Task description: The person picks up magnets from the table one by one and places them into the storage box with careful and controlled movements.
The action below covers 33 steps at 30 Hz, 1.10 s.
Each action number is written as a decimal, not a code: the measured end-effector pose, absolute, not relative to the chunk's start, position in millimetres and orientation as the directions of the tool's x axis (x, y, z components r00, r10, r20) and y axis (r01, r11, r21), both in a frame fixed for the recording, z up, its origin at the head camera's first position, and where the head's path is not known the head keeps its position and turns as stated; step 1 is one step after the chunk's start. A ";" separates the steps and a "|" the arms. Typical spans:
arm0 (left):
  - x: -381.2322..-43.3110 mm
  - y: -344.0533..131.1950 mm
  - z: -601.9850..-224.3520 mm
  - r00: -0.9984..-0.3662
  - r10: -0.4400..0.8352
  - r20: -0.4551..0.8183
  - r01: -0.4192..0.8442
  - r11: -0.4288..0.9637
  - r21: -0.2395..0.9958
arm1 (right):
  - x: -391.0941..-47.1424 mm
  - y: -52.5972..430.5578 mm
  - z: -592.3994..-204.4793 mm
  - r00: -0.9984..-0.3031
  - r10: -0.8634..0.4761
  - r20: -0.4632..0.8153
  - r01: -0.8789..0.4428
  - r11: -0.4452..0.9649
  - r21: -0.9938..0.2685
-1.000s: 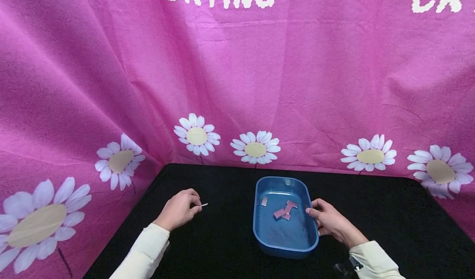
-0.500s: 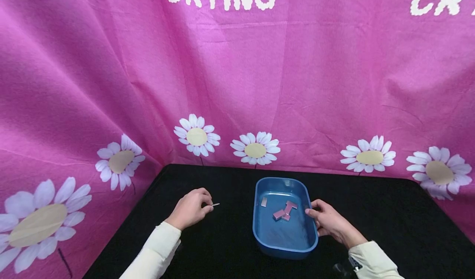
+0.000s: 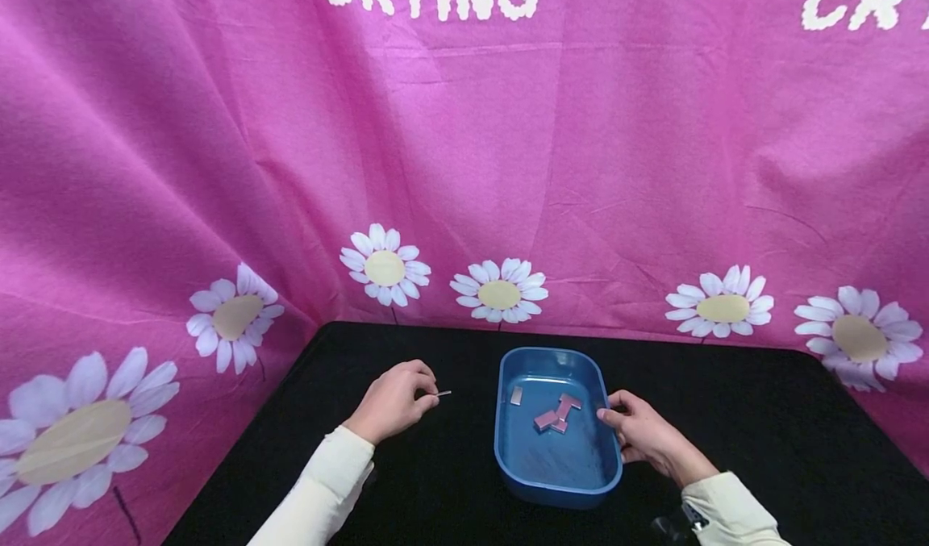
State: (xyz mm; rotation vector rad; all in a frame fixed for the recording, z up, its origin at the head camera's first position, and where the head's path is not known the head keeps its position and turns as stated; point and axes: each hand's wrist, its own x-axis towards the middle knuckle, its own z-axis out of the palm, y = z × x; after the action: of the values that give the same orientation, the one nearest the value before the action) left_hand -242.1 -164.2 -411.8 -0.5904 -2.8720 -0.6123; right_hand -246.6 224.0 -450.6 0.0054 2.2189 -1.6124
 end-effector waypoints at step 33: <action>-253.4 -131.5 -379.6 -0.844 0.490 0.218 0.527 0.834 0.165 | -247.4 222.3 -450.5 -0.923 -0.214 -0.320 0.236 0.341 -0.910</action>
State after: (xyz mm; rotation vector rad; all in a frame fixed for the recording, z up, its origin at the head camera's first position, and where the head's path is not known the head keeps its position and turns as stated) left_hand -253.4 -131.5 -379.6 -0.7959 -2.8466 -0.3282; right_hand -247.4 222.3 -450.5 0.0196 2.2266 -1.6084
